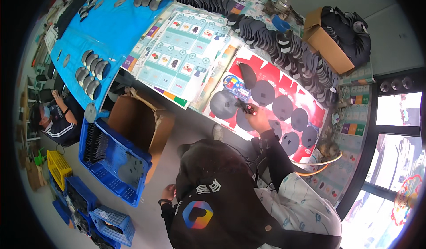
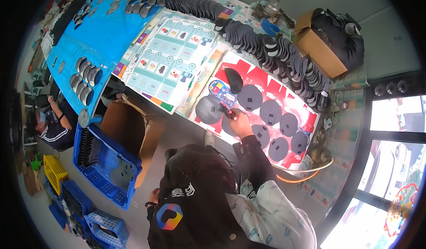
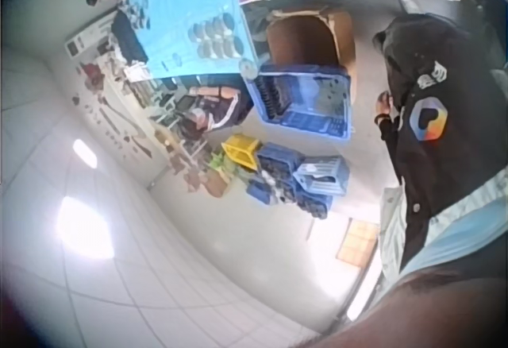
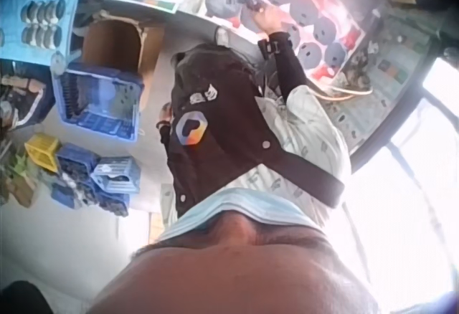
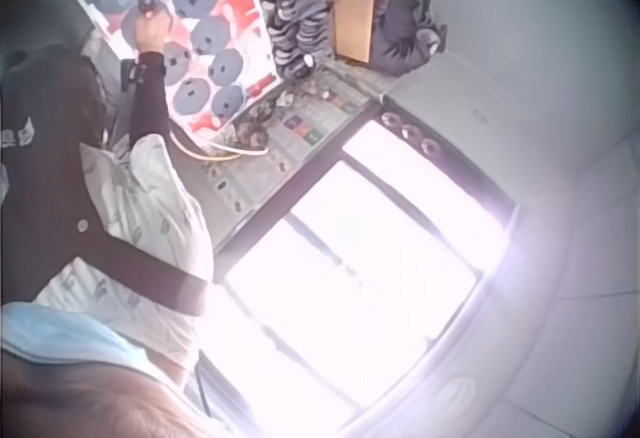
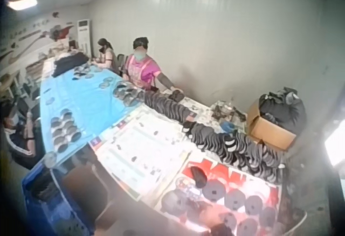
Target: Manually applying adhesive and assembling gray circular shoe components on a guided workstation.
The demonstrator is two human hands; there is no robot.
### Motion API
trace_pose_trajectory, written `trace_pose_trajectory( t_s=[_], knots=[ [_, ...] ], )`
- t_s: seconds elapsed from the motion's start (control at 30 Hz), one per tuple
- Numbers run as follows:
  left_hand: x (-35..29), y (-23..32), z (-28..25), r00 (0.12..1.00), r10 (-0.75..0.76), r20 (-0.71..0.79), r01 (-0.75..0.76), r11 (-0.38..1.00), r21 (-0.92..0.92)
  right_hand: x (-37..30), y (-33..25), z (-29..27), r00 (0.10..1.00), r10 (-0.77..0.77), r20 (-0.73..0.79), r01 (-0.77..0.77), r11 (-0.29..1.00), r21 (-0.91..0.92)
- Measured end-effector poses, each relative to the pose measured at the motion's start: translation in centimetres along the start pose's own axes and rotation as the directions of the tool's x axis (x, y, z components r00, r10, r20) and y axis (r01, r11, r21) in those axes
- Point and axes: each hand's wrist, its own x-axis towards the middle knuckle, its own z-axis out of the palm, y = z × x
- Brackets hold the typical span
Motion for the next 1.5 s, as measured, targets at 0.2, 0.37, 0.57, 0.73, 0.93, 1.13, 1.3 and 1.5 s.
trace_pose_trajectory(
  t_s=[0.2,0.37,0.57,0.73,0.93,1.13,1.3,1.5],
  knots=[
    [1.0,-0.5,-0.7,0.999,0.029,0.014,-0.029,1.0,-0.004,-1.3,2.7,0.7,0.998,0.061,0.02,-0.063,0.994,0.09],
    [1.2,-0.8,-0.2,0.998,0.054,0.04,-0.054,0.999,0.003,0.0,0.5,2.0,0.991,0.136,0.001,-0.133,0.965,0.226],
    [0.2,-0.9,-0.4,1.0,0.022,0.022,-0.021,1.0,-0.014,-1.3,-2.2,0.1,0.983,-0.077,0.165,0.066,0.995,0.074],
    [0.7,-2.0,-0.2,0.999,0.005,0.034,-0.005,1.0,-0.007,0.3,0.7,1.3,0.994,-0.073,0.082,0.058,0.983,0.173],
    [2.7,-1.9,0.0,0.985,0.109,0.132,-0.114,0.993,0.035,-1.1,-2.4,-1.6,0.971,0.011,0.239,0.007,0.997,-0.076],
    [10.8,4.9,-1.1,0.959,0.19,0.211,-0.212,0.973,0.087,-0.2,2.1,-0.7,0.991,-0.106,0.081,0.122,0.965,-0.231],
    [14.5,30.1,4.1,0.778,0.626,-0.057,-0.584,0.753,0.302,-2.3,2.0,-2.8,0.945,0.173,0.278,-0.25,0.929,0.274],
    [15.2,57.0,22.5,0.182,0.93,0.32,-0.856,-0.01,0.516,-4.3,7.9,-7.5,0.915,0.396,0.075,-0.352,0.696,0.626]
  ],
)
